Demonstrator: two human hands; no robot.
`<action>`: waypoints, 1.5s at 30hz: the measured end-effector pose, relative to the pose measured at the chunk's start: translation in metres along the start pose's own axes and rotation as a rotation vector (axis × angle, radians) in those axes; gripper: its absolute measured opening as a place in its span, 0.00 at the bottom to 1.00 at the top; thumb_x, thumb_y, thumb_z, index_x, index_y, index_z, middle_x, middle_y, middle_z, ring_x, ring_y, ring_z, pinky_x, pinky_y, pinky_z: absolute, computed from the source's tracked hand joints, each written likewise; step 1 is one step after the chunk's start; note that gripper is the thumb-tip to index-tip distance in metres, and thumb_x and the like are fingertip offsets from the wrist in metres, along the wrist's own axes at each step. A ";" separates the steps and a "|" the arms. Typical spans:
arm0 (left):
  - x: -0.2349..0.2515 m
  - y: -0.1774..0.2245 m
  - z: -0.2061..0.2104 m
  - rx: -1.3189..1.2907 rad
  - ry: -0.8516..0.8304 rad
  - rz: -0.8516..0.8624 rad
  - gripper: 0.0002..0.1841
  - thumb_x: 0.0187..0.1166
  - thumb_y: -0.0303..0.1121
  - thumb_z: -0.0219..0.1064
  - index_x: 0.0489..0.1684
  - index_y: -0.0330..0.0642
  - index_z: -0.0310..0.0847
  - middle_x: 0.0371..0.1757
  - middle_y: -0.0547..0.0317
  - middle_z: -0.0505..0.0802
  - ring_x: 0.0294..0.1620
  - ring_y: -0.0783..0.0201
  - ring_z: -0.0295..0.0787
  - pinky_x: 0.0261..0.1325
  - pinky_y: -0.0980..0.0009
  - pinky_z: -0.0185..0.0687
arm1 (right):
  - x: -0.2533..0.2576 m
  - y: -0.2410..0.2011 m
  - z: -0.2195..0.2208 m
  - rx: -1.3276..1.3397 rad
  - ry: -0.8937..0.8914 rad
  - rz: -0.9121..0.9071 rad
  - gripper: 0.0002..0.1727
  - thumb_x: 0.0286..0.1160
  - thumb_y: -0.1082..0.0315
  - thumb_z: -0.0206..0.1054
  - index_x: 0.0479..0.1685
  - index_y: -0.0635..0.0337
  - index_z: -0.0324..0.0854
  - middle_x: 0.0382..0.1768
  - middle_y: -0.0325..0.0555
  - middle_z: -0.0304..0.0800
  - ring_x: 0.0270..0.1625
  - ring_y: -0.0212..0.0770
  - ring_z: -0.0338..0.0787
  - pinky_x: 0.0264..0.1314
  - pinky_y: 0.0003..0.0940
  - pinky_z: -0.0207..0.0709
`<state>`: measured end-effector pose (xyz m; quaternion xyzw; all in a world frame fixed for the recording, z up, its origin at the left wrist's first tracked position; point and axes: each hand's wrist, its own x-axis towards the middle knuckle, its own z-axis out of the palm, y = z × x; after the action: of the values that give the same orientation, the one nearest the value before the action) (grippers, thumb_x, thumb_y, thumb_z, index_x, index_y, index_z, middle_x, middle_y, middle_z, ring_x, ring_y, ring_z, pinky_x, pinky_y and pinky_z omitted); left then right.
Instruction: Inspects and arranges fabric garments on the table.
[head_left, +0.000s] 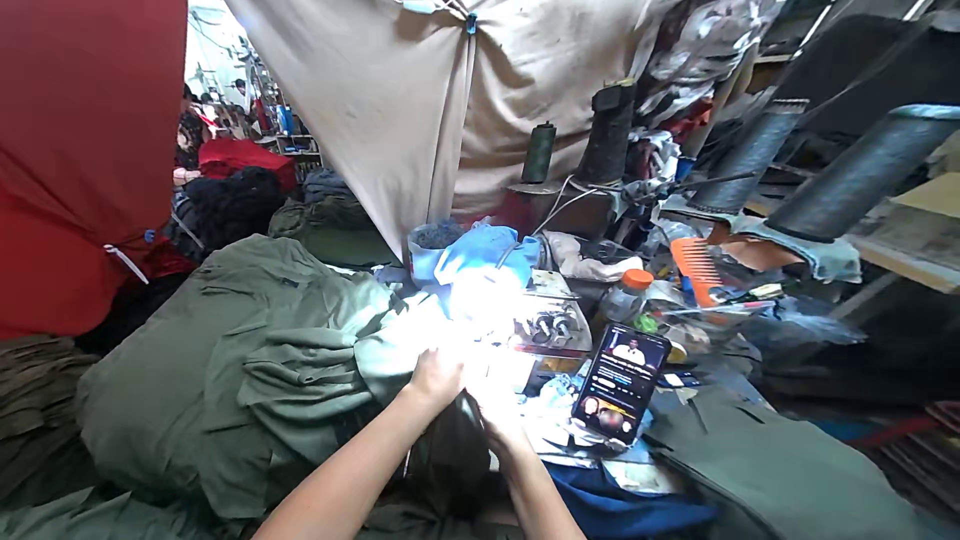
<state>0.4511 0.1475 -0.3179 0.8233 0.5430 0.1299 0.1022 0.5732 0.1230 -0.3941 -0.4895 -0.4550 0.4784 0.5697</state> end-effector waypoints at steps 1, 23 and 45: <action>0.006 -0.001 -0.001 -0.002 -0.012 -0.017 0.18 0.89 0.38 0.56 0.63 0.37 0.87 0.63 0.40 0.91 0.69 0.43 0.87 0.70 0.44 0.80 | 0.001 -0.004 0.001 0.014 0.006 0.006 0.14 0.77 0.75 0.69 0.58 0.71 0.82 0.46 0.52 0.90 0.51 0.36 0.89 0.58 0.33 0.85; -0.082 -0.048 0.042 -0.283 0.556 0.364 0.08 0.76 0.40 0.73 0.36 0.50 0.96 0.36 0.61 0.97 0.43 0.60 0.92 0.57 0.61 0.84 | -0.066 -0.005 -0.005 0.197 -0.053 0.097 0.06 0.75 0.79 0.66 0.32 0.66 0.87 0.27 0.42 0.92 0.30 0.30 0.90 0.35 0.23 0.84; -0.086 -0.052 0.055 -0.283 0.531 0.568 0.08 0.78 0.35 0.71 0.44 0.53 0.98 0.38 0.66 0.96 0.45 0.69 0.86 0.57 0.71 0.79 | -0.071 -0.003 -0.009 0.146 -0.070 0.013 0.08 0.74 0.81 0.65 0.32 0.67 0.89 0.29 0.44 0.94 0.35 0.32 0.91 0.44 0.25 0.85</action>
<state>0.3916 0.0871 -0.3949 0.8560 0.2785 0.4345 0.0309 0.5736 0.0509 -0.3959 -0.4325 -0.4354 0.5308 0.5845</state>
